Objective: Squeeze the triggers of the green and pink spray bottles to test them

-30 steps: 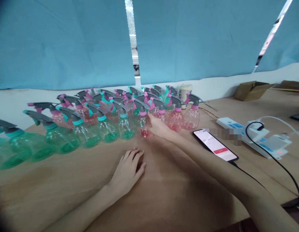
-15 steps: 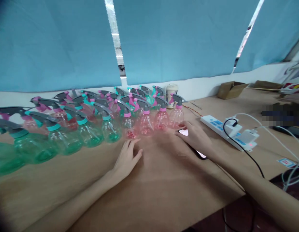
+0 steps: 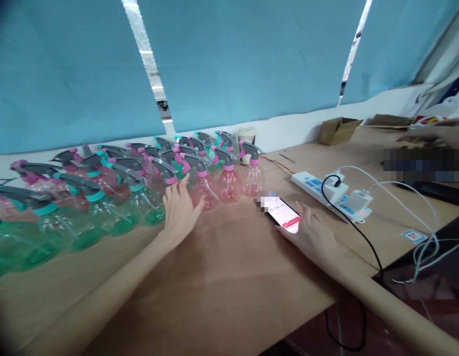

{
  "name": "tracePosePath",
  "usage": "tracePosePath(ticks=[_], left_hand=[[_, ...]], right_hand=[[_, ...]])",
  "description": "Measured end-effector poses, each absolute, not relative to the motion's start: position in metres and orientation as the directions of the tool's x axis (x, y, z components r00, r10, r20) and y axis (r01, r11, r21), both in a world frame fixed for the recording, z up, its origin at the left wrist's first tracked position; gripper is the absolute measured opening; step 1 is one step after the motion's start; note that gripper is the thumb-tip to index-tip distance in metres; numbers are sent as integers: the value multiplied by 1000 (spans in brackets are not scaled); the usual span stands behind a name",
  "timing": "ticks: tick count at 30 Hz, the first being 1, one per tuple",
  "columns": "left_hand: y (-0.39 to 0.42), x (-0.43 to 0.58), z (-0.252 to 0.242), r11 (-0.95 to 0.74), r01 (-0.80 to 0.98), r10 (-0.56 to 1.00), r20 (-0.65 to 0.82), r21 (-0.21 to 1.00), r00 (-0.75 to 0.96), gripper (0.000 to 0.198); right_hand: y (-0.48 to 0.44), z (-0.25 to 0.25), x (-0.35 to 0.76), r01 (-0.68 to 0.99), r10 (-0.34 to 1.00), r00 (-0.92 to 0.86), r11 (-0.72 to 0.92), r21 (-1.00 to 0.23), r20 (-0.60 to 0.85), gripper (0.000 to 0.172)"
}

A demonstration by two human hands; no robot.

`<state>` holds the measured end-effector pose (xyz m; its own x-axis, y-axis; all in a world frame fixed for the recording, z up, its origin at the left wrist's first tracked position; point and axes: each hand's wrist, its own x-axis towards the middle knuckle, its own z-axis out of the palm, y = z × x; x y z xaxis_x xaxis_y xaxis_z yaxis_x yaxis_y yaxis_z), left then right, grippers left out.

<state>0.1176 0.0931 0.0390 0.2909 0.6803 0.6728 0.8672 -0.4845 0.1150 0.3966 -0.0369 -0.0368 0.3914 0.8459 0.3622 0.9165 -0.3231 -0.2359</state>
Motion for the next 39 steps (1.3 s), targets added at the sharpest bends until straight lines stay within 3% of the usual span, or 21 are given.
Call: tracePosePath(ticks=[9, 14, 22, 26, 34, 39], left_hand=[[107, 132, 38, -490, 868, 653, 696, 86, 299, 45], [116, 144, 37, -494, 863, 639, 716, 103, 280, 44], [131, 157, 32, -555, 820, 571, 781, 139, 254, 34], [136, 160, 34, -528, 835, 593, 771, 156, 231, 32], [131, 156, 43, -498, 853, 627, 744, 156, 230, 22], [102, 148, 49, -526, 842, 627, 722, 117, 291, 19]], right_hand=[[-42, -29, 413, 874, 825, 462, -360, -326, 326, 77], [-44, -32, 413, 897, 824, 434, -356, -263, 364, 78], [-42, -21, 411, 989, 809, 148, -110, -100, 569, 88], [-38, -4, 396, 993, 783, 121, -90, -82, 611, 84], [-33, -7, 395, 977, 830, 204, -138, -164, 519, 87], [-30, 3, 380, 931, 868, 223, -54, -361, 444, 83]])
